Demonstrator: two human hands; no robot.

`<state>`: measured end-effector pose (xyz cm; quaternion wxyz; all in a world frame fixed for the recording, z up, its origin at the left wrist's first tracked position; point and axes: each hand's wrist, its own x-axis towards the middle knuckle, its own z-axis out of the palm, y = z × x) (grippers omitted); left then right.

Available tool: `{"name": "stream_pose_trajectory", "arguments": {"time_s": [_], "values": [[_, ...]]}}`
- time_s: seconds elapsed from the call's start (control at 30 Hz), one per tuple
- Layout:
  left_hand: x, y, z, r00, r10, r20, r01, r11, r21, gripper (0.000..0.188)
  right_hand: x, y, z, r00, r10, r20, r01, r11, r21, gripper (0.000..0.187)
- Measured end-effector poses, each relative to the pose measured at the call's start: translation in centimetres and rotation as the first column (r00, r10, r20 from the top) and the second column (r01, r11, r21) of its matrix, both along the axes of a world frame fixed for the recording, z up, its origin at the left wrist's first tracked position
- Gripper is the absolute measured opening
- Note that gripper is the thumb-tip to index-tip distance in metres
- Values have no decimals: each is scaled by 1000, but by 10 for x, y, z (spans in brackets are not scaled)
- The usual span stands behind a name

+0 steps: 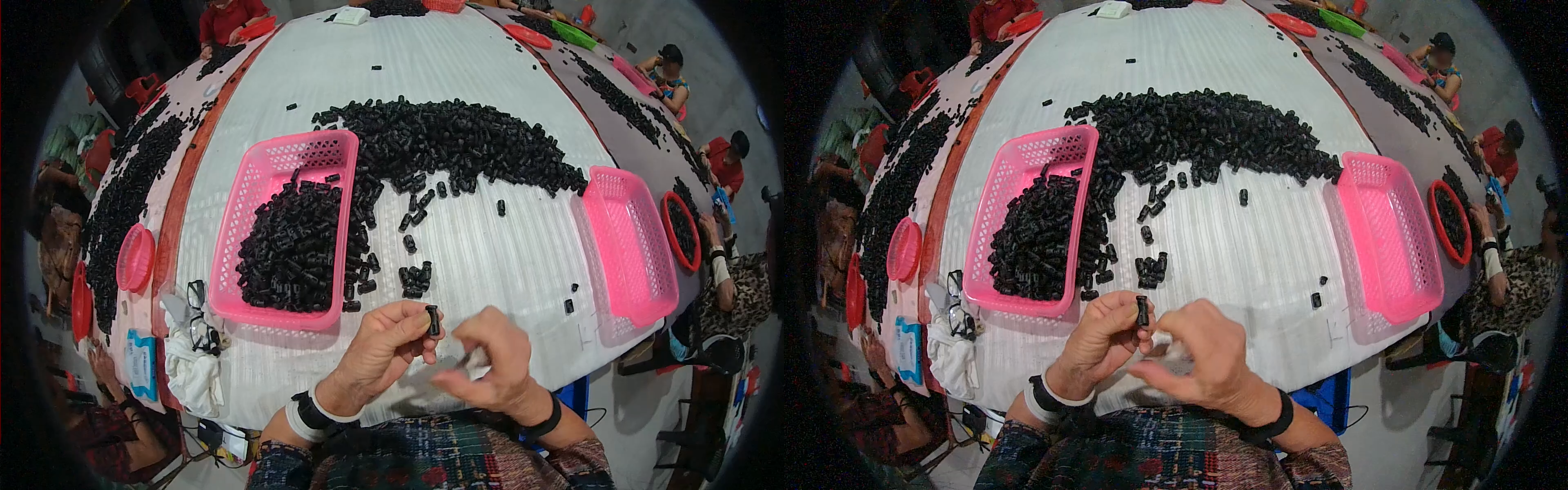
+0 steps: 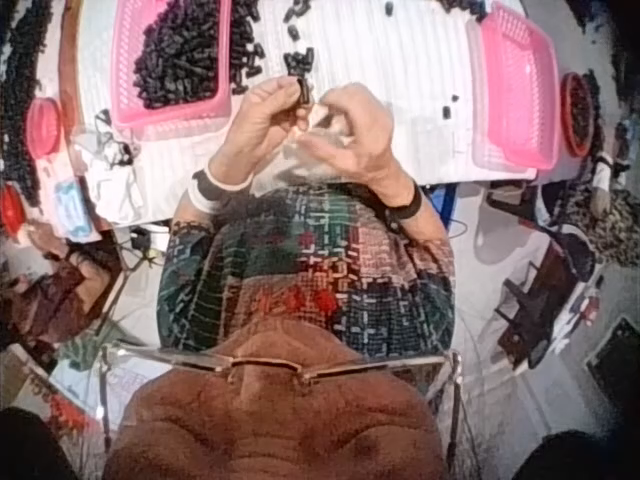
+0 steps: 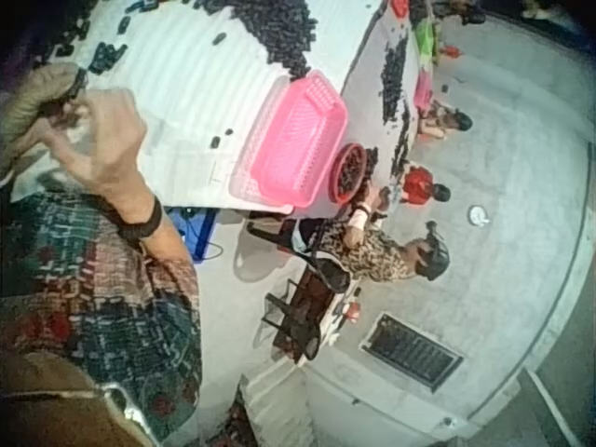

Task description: Assembling small black shoe components at a workshop table using a glue applicator.

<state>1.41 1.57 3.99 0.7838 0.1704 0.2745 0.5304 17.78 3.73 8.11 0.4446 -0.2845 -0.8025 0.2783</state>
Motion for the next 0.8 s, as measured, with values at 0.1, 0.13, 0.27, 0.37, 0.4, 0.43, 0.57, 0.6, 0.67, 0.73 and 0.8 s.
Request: {"name": "stream_pose_trajectory", "arguments": {"time_s": [0.1,0.13,0.27,0.37,0.4,0.43,0.57,0.6,0.67,0.73,0.8], "values": [[2,-1,3,999,-35,19,35,999,10,15,8,13,-12,997,26,-78,-47,959,-280,12],[3,-1,3,999,-38,6,38,999,-2,16,5,14,-16,996,6,-89,-33,949,-313,14],[3,-1,1,998,-55,-2,55,998,-15,18,5,19,-18,999,33,15,-26,951,-307,14],[3,-1,3,997,-78,19,78,997,8,16,4,20,-18,998,25,63,-10,974,-226,16],[3,-1,2,997,-79,18,79,997,5,16,4,21,-20,998,40,56,-27,974,-225,19],[3,-1,2,997,-76,23,76,997,5,16,4,21,-22,997,55,49,-43,973,-225,22],[2,0,1,997,-77,23,77,997,-1,16,3,21,-22,996,53,71,-35,972,-231,23],[2,0,0,997,-76,24,76,997,-3,16,3,22,-23,996,54,78,-34,972,-233,23],[1,0,-3,997,-72,13,72,997,-16,19,3,22,-23,995,56,84,-34,971,-236,23],[1,0,-3,997,-73,11,73,997,-18,19,3,22,-23,994,49,96,-25,973,-231,23],[1,0,-3,997,-72,8,72,997,-21,19,4,23,-24,992,36,124,-7,975,-222,22]]}}
